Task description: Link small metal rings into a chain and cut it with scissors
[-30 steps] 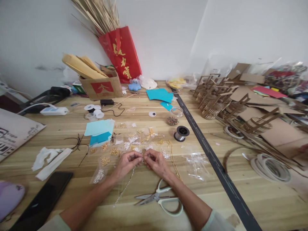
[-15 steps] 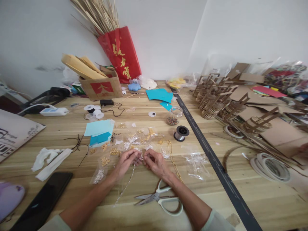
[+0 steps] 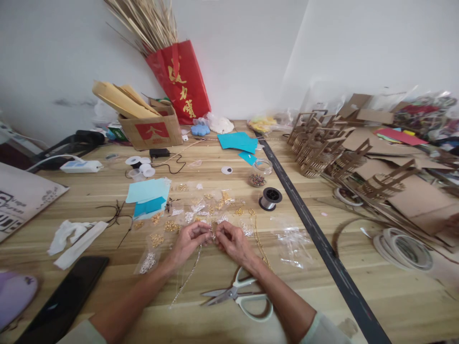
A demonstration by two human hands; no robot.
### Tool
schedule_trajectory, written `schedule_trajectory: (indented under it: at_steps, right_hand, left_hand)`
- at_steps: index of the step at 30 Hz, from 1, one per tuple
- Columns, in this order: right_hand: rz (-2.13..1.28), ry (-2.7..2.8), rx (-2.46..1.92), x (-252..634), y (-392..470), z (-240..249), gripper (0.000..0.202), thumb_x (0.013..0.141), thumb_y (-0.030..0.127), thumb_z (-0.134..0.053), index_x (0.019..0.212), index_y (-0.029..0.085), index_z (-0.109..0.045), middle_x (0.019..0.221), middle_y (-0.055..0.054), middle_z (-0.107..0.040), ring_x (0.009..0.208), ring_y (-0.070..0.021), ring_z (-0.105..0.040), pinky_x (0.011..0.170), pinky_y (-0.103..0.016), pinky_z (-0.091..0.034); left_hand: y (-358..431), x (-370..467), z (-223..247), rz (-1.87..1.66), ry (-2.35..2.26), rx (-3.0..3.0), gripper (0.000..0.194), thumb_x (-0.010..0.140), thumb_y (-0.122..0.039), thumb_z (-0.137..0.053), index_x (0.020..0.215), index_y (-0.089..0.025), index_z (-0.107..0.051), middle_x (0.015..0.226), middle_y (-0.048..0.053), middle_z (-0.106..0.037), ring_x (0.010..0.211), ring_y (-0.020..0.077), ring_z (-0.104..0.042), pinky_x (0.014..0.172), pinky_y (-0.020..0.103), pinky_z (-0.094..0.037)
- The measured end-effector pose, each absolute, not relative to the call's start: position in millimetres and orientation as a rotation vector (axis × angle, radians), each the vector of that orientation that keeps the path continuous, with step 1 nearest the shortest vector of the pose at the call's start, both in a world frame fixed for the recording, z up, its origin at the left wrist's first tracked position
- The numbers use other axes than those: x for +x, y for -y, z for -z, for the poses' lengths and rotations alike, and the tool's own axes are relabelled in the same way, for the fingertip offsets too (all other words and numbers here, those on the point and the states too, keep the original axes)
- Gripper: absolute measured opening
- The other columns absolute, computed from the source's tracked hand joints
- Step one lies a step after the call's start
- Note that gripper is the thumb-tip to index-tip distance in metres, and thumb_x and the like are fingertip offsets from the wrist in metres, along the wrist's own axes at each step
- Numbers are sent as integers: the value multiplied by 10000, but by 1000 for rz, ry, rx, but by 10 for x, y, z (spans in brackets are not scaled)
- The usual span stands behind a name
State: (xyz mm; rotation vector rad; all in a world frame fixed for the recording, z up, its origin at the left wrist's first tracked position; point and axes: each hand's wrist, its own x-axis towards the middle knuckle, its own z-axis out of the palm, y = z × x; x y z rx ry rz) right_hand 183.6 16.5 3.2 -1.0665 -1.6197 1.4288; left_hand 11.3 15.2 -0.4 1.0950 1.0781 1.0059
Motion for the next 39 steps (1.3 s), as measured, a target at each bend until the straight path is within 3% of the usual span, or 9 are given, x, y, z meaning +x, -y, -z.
schedule_trajectory:
  at_steps: [28, 39]
  right_hand:
    - [-1322, 1683, -1090, 1888, -185, -69, 211, 897, 367, -496, 805, 178, -516, 572, 43, -510, 498, -99, -458, 484, -206, -354]
    - [-1362, 1711, -1068, 1853, -147, -137, 229, 901, 391, -498, 815, 182, -534, 609, 30, -513, 525, -106, -466, 511, -220, -361]
  left_hand:
    - [-151, 105, 30, -1007, -1072, 1186, 191, 635, -121, -714, 812, -125, -643, 716, 20, -642, 687, 140, -597, 668, 254, -481]
    - [-134, 116, -21, -985, -1060, 1217, 206, 724, -316, -690, 811, -132, -656, 675, 20, -636, 603, 135, -564, 575, 241, -442]
